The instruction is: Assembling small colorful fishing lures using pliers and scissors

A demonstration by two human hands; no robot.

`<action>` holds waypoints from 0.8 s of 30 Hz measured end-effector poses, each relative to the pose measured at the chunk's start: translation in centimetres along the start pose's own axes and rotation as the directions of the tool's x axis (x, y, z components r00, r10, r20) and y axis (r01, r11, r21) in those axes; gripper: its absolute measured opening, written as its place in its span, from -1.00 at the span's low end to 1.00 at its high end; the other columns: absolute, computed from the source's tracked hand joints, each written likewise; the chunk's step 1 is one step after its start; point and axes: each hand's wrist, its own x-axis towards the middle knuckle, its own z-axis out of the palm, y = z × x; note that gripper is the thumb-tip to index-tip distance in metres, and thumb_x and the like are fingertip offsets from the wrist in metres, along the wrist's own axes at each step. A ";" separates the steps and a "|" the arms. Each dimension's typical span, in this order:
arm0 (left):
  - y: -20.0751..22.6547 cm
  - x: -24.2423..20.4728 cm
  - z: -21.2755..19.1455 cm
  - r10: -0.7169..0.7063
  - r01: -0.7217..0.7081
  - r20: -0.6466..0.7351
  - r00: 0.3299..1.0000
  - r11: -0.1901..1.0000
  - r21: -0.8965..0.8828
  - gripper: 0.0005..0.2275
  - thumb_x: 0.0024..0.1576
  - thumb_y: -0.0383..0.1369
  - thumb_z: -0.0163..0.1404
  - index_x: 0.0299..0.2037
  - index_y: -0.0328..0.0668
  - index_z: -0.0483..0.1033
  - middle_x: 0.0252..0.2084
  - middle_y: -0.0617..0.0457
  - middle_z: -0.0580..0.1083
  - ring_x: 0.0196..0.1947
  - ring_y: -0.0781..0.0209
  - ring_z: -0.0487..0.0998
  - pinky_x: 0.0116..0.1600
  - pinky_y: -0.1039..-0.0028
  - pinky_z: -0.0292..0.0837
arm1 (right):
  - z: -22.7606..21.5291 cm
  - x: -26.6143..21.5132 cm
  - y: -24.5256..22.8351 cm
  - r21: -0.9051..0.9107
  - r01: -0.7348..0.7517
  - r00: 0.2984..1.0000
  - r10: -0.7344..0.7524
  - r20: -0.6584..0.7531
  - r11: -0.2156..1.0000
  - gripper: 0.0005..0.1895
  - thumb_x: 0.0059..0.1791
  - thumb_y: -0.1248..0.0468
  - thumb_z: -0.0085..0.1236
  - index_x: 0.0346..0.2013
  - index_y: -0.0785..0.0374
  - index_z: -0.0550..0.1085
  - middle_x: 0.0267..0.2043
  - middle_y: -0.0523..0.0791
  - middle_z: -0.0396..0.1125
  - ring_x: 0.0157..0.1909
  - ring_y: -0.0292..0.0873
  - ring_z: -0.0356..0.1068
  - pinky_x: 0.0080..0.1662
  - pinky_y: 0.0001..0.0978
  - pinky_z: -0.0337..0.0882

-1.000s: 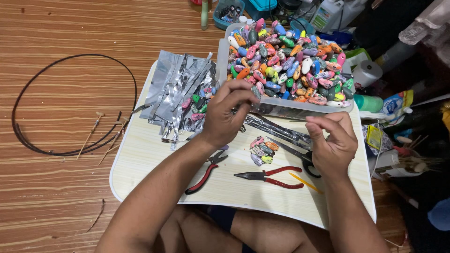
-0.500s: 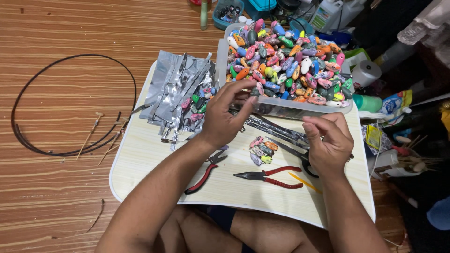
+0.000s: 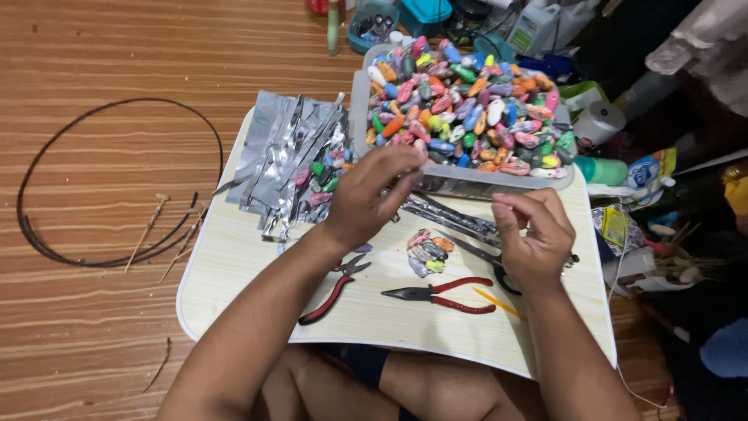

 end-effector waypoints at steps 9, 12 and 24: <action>1.7 1.6 0.3 0.093 -0.130 0.170 0.981 0.967 0.219 -0.84 0.20 -0.41 0.15 -0.05 0.09 0.64 -0.04 0.19 0.60 0.08 0.04 0.55 0.22 0.21 0.35 | -0.7 1.5 -0.9 -0.060 0.048 0.986 -0.057 -0.158 0.997 -0.93 0.07 0.41 0.27 -0.20 0.40 0.61 -0.46 -0.06 0.21 -0.54 -0.19 0.19 -0.41 -0.38 0.28; 1.5 3.2 1.4 0.202 -0.268 0.222 0.954 0.907 0.326 -0.86 0.22 -0.32 0.16 -0.06 0.18 0.63 -0.09 0.28 0.60 0.04 0.10 0.54 0.17 0.28 0.34 | -0.9 1.9 -1.1 -0.040 0.066 0.976 -0.073 -0.205 0.997 -0.94 0.09 0.43 0.22 -0.21 0.42 0.60 -0.47 -0.06 0.19 -0.54 -0.21 0.18 -0.40 -0.38 0.28; 0.2 5.2 5.9 0.352 -0.545 0.429 0.832 0.661 0.515 -0.95 0.14 -0.25 0.12 -0.26 0.11 0.59 -0.30 0.13 0.48 -0.07 0.01 0.50 0.02 0.22 0.40 | -1.2 2.7 -0.8 -0.036 0.055 0.950 -0.063 -0.306 0.998 -0.94 0.10 0.44 0.22 -0.23 0.42 0.58 -0.49 -0.06 0.18 -0.57 -0.18 0.19 -0.48 -0.37 0.24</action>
